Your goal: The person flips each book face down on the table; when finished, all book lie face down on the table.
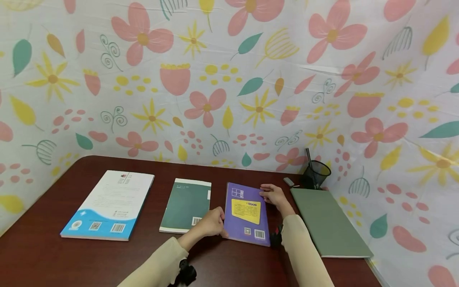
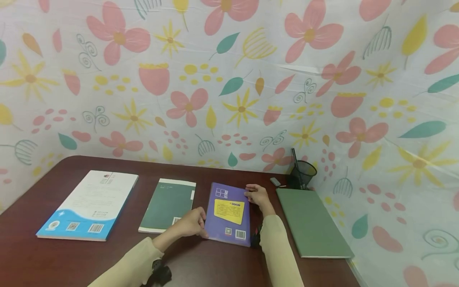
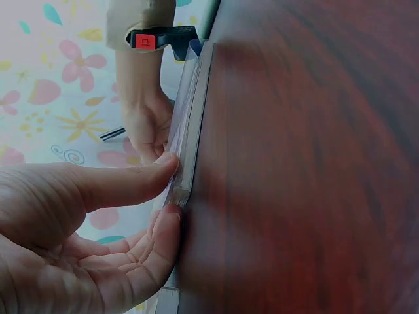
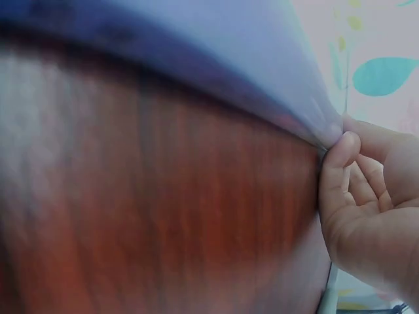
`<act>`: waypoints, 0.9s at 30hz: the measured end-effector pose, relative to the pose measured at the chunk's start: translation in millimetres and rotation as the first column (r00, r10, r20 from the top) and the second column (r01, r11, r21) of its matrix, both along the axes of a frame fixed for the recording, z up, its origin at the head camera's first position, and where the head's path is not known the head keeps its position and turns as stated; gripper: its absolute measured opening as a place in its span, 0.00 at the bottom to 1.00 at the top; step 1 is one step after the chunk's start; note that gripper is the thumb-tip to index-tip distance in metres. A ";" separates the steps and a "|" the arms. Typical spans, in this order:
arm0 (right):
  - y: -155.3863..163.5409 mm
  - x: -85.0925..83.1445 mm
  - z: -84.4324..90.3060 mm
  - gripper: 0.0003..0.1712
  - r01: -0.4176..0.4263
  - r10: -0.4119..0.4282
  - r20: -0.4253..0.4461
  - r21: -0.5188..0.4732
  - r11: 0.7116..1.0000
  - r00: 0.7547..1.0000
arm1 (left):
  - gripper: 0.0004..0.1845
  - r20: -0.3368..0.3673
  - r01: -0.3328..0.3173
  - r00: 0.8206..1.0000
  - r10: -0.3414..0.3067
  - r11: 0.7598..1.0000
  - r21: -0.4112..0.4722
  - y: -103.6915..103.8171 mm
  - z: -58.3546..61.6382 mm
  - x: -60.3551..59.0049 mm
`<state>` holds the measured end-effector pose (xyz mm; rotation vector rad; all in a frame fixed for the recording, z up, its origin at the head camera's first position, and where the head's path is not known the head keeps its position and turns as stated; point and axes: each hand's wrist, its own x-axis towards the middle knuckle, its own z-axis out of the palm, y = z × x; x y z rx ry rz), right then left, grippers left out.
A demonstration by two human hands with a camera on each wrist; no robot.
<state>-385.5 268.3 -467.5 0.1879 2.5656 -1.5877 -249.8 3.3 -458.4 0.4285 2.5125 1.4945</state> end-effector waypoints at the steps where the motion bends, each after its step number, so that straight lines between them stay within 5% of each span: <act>1: 1.1 -0.1 0.6 0.25 -0.001 0.001 0.000 0.001 1.000 1.000 | 0.25 0.000 -0.002 1.000 0.002 1.000 0.002 1.5 0.2 0.1; 10: 4.5 0.3 -2.3 0.24 -0.003 0.002 0.018 0.023 1.000 1.000 | 0.26 0.017 0.010 1.000 -0.011 1.000 0.025 7.3 -3.1 2.4; 27: -7.7 1.8 -3.8 0.22 -0.049 0.052 -0.028 0.090 0.995 0.998 | 0.28 -0.040 -0.041 0.998 0.038 0.997 -0.070 3.4 -4.1 4.9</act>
